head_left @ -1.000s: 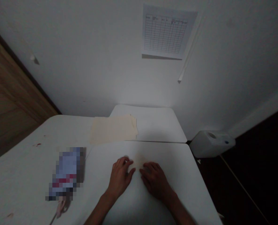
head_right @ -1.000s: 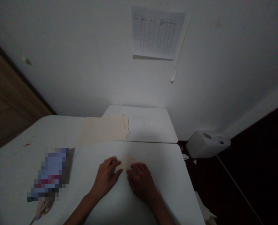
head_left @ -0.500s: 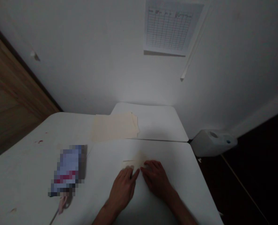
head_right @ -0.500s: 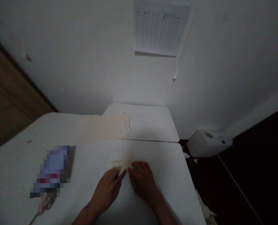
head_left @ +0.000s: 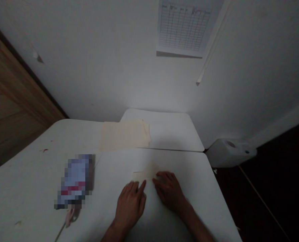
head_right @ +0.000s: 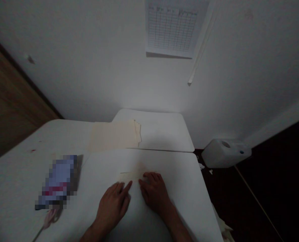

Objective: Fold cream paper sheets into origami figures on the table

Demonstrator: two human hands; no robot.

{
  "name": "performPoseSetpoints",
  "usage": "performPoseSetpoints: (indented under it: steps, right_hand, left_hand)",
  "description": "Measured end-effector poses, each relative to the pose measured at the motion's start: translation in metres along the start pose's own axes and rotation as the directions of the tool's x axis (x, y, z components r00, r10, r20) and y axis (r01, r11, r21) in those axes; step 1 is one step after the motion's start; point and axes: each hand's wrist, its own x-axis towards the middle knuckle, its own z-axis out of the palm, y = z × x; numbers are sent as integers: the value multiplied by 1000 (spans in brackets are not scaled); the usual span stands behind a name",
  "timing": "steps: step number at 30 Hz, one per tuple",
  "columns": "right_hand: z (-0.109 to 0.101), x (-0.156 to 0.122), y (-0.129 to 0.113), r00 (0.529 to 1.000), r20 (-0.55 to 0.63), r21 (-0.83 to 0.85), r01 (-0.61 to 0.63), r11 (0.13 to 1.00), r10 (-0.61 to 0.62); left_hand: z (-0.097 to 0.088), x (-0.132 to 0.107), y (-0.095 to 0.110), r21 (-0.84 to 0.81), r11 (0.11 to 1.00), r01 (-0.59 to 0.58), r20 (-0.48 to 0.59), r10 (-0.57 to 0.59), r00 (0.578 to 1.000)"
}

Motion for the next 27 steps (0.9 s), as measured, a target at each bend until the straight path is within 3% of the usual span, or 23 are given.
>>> performPoseSetpoints:
  steps: [9,15,18,22,27]
  right_hand:
    - [0,-1,0,1000,14,14,-12,1000,12]
    - [-1,0,0,1000,16,27,3,1000,-3]
    - [-2,0,-1,1000,7,19,12,1000,-12]
    - [0,0,-2,1000,-7,-15,20,1000,-20]
    - [9,-1,-7,999,-35,-52,16,999,-17]
  left_hand:
    - [-3,-23,-36,61,997,56,-61,-52,997]
    - [-9,-21,-30,45,994,100,-70,-96,993]
    - [-11,-10,-19,5,1000,-17,-73,17,997]
    - [-14,8,-8,-83,978,-191,50,196,979]
    - [-14,14,-9,-115,965,-236,107,248,963]
